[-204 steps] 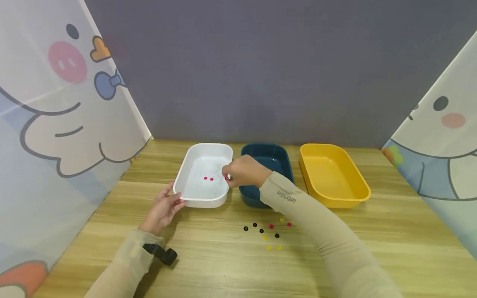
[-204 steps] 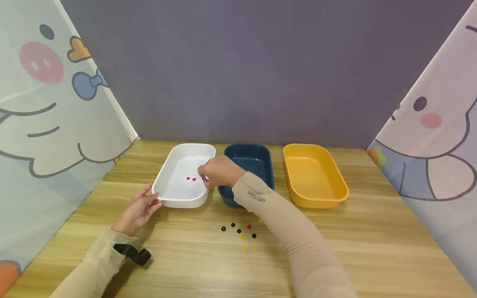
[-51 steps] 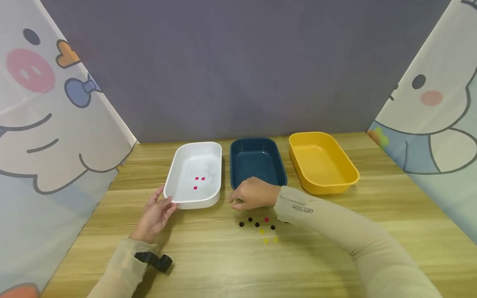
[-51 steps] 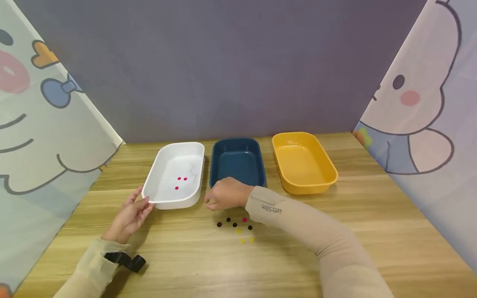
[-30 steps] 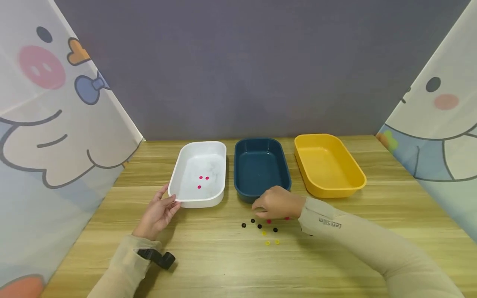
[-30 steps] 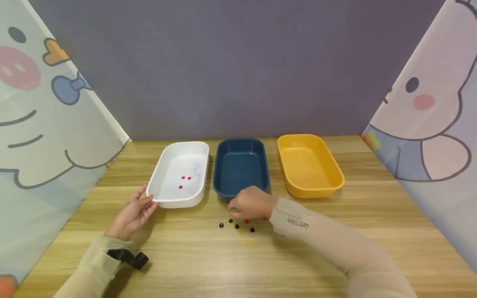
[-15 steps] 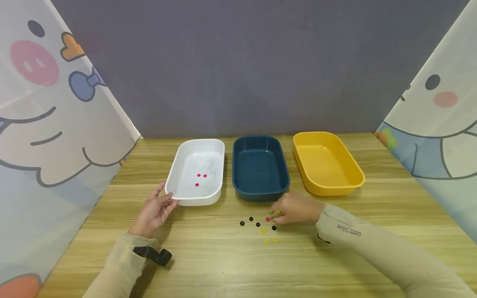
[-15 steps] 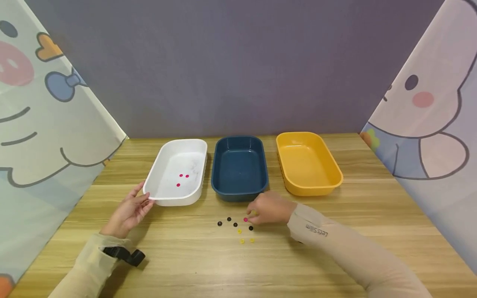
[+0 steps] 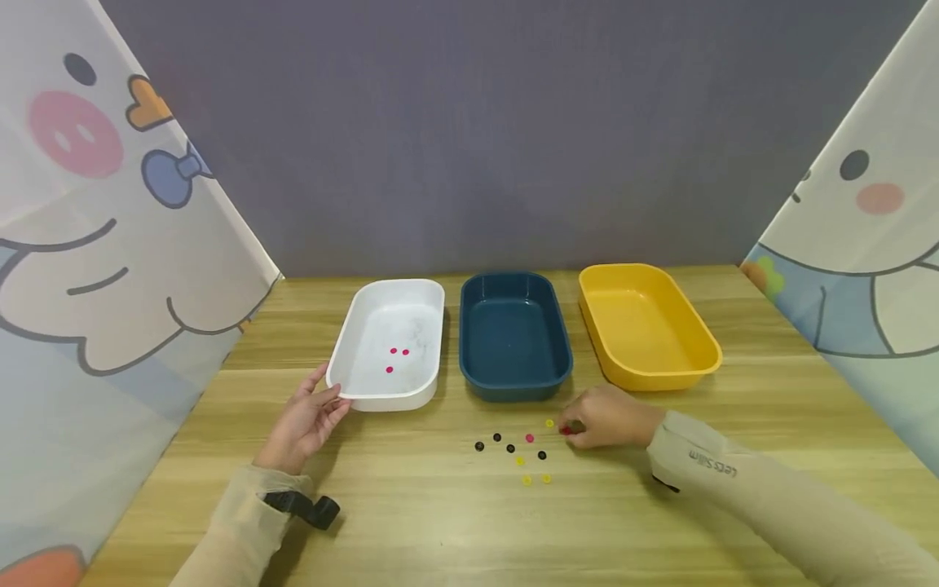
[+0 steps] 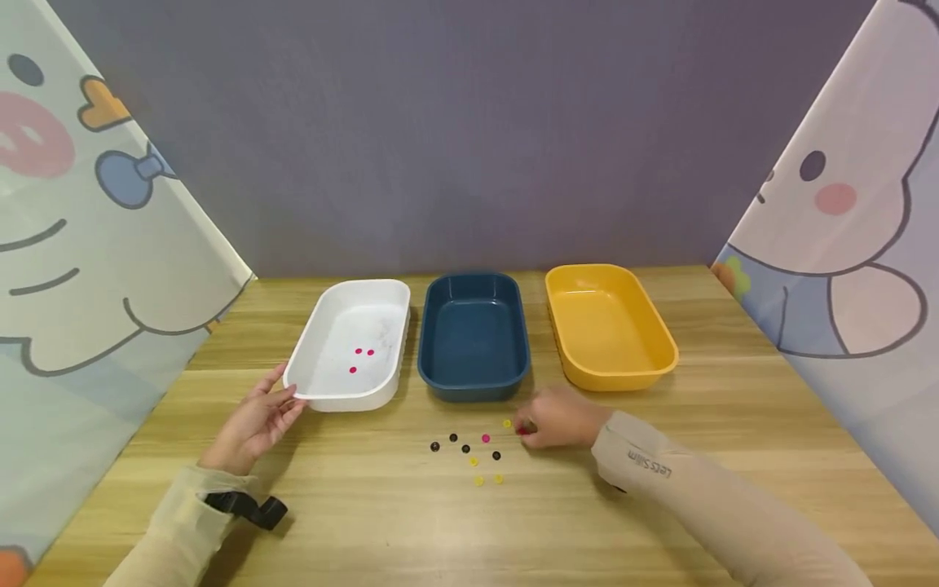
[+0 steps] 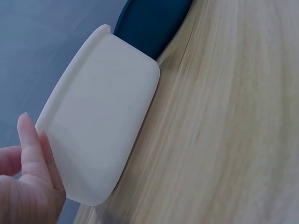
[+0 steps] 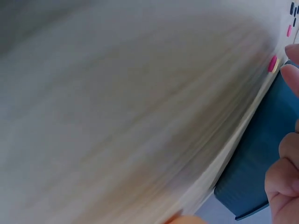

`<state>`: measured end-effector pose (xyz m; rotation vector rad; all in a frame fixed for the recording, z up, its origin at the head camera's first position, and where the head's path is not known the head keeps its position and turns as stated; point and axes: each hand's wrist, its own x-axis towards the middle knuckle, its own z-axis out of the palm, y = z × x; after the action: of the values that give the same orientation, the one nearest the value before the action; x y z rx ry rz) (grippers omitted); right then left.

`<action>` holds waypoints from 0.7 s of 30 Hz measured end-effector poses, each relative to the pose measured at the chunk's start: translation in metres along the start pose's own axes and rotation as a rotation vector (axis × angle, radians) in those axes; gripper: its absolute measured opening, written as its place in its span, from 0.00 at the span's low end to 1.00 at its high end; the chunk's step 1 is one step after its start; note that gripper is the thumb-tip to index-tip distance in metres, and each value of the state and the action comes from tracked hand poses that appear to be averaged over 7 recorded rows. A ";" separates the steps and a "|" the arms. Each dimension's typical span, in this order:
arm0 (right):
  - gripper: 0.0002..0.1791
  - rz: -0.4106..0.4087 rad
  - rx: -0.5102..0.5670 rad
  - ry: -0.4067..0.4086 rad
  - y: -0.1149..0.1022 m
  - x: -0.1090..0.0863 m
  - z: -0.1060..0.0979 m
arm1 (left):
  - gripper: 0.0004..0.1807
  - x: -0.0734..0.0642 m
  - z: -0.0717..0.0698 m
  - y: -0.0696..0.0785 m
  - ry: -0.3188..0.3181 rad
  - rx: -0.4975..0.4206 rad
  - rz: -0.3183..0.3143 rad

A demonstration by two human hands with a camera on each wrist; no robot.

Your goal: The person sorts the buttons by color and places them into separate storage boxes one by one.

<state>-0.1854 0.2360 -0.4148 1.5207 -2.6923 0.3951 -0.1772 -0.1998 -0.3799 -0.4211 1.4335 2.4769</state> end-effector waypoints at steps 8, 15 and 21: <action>0.06 0.055 0.012 -0.048 -0.001 -0.002 0.001 | 0.24 0.001 -0.006 -0.005 0.005 0.001 0.012; 0.03 0.096 -0.022 -0.102 0.000 0.001 -0.001 | 0.27 0.003 -0.004 -0.003 -0.001 0.005 0.014; 0.02 0.098 -0.040 -0.118 0.003 0.005 -0.001 | 0.30 0.004 -0.004 -0.003 -0.011 0.012 0.020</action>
<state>-0.1905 0.2330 -0.4133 1.4499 -2.8545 0.2595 -0.1792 -0.2019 -0.3856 -0.3923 1.4545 2.4815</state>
